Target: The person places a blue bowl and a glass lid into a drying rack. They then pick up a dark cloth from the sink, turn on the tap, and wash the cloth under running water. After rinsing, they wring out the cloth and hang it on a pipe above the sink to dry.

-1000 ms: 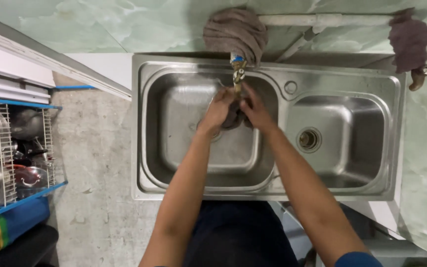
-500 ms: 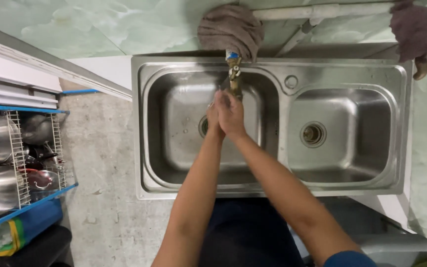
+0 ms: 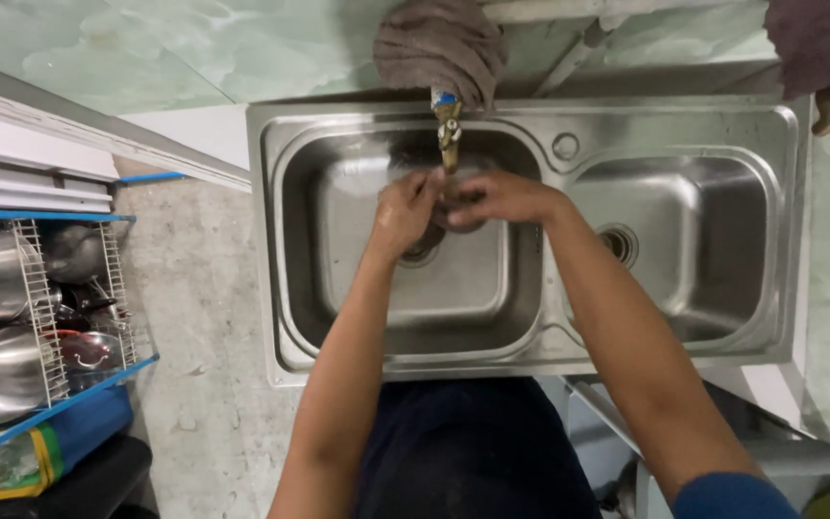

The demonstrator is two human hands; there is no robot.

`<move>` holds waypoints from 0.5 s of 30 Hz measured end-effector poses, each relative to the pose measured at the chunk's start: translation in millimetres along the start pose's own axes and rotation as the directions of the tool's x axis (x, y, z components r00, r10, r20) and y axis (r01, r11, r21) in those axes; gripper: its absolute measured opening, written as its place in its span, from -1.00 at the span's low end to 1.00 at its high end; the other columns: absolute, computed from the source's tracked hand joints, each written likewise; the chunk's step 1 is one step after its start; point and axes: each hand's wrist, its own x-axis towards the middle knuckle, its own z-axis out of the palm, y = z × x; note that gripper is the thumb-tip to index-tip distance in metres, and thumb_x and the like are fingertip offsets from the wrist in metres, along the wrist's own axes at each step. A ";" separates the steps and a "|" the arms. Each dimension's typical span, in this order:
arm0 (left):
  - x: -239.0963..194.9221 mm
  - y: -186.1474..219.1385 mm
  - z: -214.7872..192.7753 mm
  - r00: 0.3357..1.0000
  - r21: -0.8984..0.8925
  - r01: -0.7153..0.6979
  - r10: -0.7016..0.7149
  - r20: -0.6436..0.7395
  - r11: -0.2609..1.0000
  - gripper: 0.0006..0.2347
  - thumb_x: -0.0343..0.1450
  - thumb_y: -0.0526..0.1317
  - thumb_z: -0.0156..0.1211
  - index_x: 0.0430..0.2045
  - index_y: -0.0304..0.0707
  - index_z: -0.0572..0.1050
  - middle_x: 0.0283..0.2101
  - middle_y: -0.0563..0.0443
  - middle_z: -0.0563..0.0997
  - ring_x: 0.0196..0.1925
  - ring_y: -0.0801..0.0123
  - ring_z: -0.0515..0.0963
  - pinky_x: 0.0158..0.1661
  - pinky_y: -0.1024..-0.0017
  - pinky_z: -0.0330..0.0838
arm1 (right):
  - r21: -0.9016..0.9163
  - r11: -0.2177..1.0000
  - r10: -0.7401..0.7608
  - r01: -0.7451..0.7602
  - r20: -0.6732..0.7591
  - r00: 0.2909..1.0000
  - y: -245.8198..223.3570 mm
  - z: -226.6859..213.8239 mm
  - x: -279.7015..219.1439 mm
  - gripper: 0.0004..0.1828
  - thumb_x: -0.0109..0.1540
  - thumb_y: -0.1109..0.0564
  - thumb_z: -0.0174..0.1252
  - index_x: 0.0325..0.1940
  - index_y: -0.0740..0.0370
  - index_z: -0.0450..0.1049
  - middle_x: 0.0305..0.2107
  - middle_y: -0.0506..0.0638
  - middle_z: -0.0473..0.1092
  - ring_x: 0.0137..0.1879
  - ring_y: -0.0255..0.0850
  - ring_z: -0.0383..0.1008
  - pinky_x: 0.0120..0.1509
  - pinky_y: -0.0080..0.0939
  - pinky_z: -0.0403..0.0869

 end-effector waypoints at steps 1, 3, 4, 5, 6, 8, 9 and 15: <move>3.7 1.4 -6.3 1.000 0.002 -0.005 0.005 -0.003 1.000 -0.67 0.51 0.02 0.10 -0.23 -0.33 0.59 -0.38 -0.15 0.66 -0.31 0.30 0.67 -0.26 0.32 0.50 | -0.003 1.000 -0.005 0.005 -0.002 1.000 -9.8 -5.3 -4.8 -0.54 0.20 -0.12 0.37 0.05 0.19 0.56 -0.14 -0.04 0.53 0.03 -0.26 0.48 0.11 -0.24 0.42; 1.7 1.5 -16.2 0.986 -0.062 0.038 -0.027 0.164 0.997 -0.69 0.44 -0.02 0.28 -0.32 -0.38 0.54 -0.42 -0.03 0.58 -0.34 0.43 0.49 -0.31 0.38 0.44 | -0.100 0.995 -0.002 -0.008 -0.098 0.995 -25.9 -7.6 -19.9 -0.56 0.22 -0.11 0.36 0.04 0.20 0.56 -0.18 0.00 0.53 -0.06 -0.19 0.48 0.00 -0.17 0.44; 1.4 0.7 -20.2 0.986 -0.062 0.034 -0.024 0.163 0.997 -0.69 0.44 -0.02 0.28 -0.32 -0.38 0.54 -0.42 -0.03 0.58 -0.34 0.43 0.49 -0.31 0.38 0.44 | -0.103 0.995 -0.004 -0.006 -0.100 0.995 -27.6 -7.2 -25.4 -0.56 0.22 -0.11 0.36 0.04 0.20 0.56 -0.18 0.00 0.53 -0.06 -0.19 0.48 0.00 -0.17 0.44; 1.2 -0.2 -24.4 0.964 -0.085 0.031 -0.007 0.265 0.996 -0.67 0.41 0.01 0.31 -0.33 -0.36 0.55 -0.43 0.03 0.54 -0.35 0.45 0.45 -0.31 0.37 0.40 | -0.025 0.997 -0.069 0.067 -0.116 0.991 -29.4 -6.7 -30.9 -0.62 0.24 -0.07 0.32 0.01 0.20 0.53 -0.16 -0.04 0.52 -0.03 -0.26 0.48 0.02 -0.22 0.47; -1.6 -1.7 -28.1 0.931 -0.109 0.035 0.007 0.365 0.993 -0.65 0.39 0.04 0.35 -0.33 -0.35 0.56 -0.44 0.09 0.51 -0.36 0.47 0.40 -0.32 0.37 0.37 | 0.054 0.989 -0.129 0.137 -0.133 0.983 -30.7 -4.3 -37.5 -0.67 0.26 -0.03 0.28 -0.02 0.20 0.50 -0.13 -0.09 0.50 0.00 -0.33 0.49 0.04 -0.27 0.50; -4.0 -4.6 -37.7 0.876 0.069 0.053 -0.080 0.475 0.996 -0.61 0.34 0.08 0.39 -0.33 -0.35 0.59 -0.44 0.03 0.53 -0.35 0.43 0.44 -0.31 0.32 0.39 | 0.033 0.978 -0.198 0.208 -0.193 0.961 -26.4 -5.0 -46.4 -0.75 0.31 0.02 0.24 -0.05 0.21 0.48 -0.10 -0.08 0.50 -0.01 -0.33 0.48 0.04 -0.28 0.48; -4.6 -5.8 -42.8 0.808 0.246 0.046 -0.181 0.561 0.968 -0.57 0.30 0.12 0.43 -0.33 -0.34 0.62 -0.44 -0.03 0.55 -0.35 0.38 0.47 -0.29 0.27 0.41 | 0.008 0.960 -0.268 0.279 -0.252 0.930 -24.8 -6.3 -50.3 -0.82 0.36 0.07 0.20 -0.08 0.22 0.46 -0.08 -0.07 0.49 -0.01 -0.33 0.46 0.04 -0.28 0.46; -3.5 -75.5 -71.1 0.834 0.512 0.097 -0.350 0.427 0.854 -0.28 0.08 0.16 0.63 0.09 -0.13 0.55 0.02 -0.17 0.55 -0.05 0.19 0.59 0.02 0.27 0.43 | 0.139 0.980 -0.078 0.139 -0.374 0.924 17.3 -2.5 -71.2 -0.82 0.45 0.10 0.15 0.00 0.20 0.31 -0.22 0.07 0.32 -0.12 -0.33 0.28 -0.03 -0.28 0.35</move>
